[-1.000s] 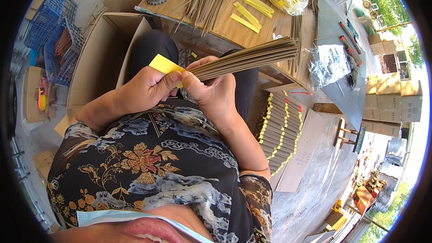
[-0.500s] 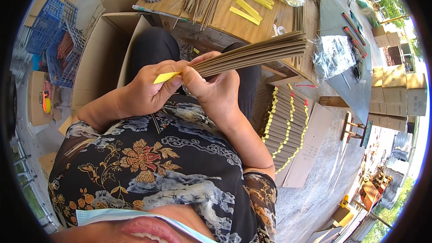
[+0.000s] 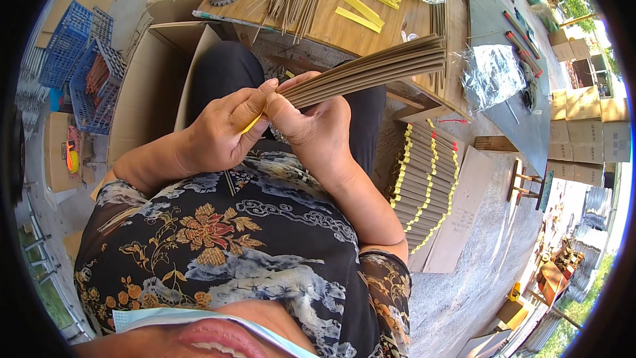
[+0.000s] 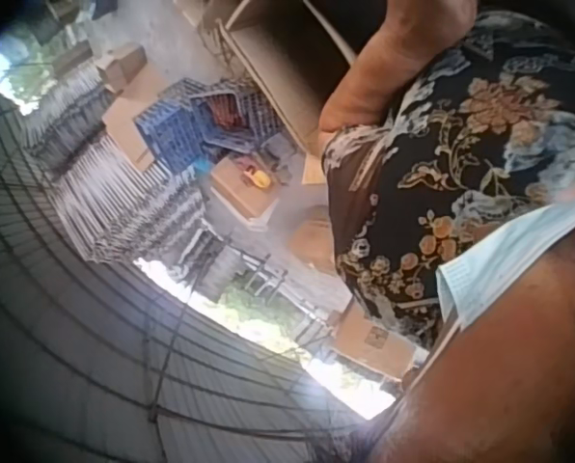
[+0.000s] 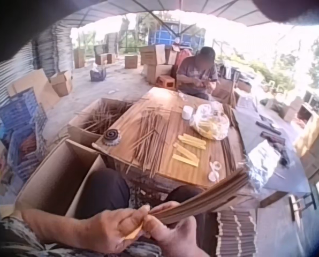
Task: The person gathers thin wooden sticks from a cardboard box, aligns them into a bundle, and wraps the ends with yellow paper strips. They use a small plastic stick to apply adhesive to the paper and press it around the bundle to secure it.
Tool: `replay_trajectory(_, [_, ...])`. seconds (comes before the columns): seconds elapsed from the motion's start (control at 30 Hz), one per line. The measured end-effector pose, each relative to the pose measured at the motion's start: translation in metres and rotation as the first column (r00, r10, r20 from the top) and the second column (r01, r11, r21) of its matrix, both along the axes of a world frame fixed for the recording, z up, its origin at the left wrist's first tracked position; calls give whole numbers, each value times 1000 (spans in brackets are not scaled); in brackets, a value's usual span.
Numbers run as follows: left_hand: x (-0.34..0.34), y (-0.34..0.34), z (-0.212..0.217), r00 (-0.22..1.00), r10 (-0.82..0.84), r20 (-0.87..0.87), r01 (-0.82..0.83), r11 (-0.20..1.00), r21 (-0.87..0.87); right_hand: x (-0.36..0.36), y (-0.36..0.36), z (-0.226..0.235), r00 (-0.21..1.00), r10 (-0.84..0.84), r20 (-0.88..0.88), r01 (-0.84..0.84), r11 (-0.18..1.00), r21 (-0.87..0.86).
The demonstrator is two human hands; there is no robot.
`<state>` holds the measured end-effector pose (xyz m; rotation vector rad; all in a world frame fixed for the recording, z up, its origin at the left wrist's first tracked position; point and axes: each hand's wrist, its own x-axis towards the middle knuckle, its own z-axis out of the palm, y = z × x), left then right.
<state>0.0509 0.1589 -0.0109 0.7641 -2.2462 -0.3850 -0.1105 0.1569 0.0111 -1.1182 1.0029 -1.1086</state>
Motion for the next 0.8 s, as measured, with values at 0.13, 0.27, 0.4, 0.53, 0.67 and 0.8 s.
replay_trajectory(0.13, [-2, -1, 0, 1000, 10, 11, -9, 998, -57, -1, -3, -4, 1000, -7, 20, 7, 1000, 24])
replay_trajectory(0.27, [-1, -1, -2, 996, 42, 76, -38, 997, -62, -2, -7, -7, 999, 15, 36, -17, 999, 48])
replay_trajectory(0.4, [-1, -2, -4, 989, 71, 132, -67, 997, -36, -3, -11, -7, 999, 30, 25, -32, 996, 88])
replay_trajectory(0.53, [-1, -8, -10, 989, 92, 113, -87, 995, -45, -6, -20, -16, 994, 97, 47, -100, 994, 48])
replay_trajectory(0.67, [-3, -8, -10, 977, 152, 149, -134, 983, -122, -10, -25, -9, 989, 144, 28, -146, 987, 74])
replay_trajectory(0.8, [-7, -14, -11, 980, 169, 103, -137, 955, -262, -13, -30, -2, 976, 214, 40, -212, 975, -65])
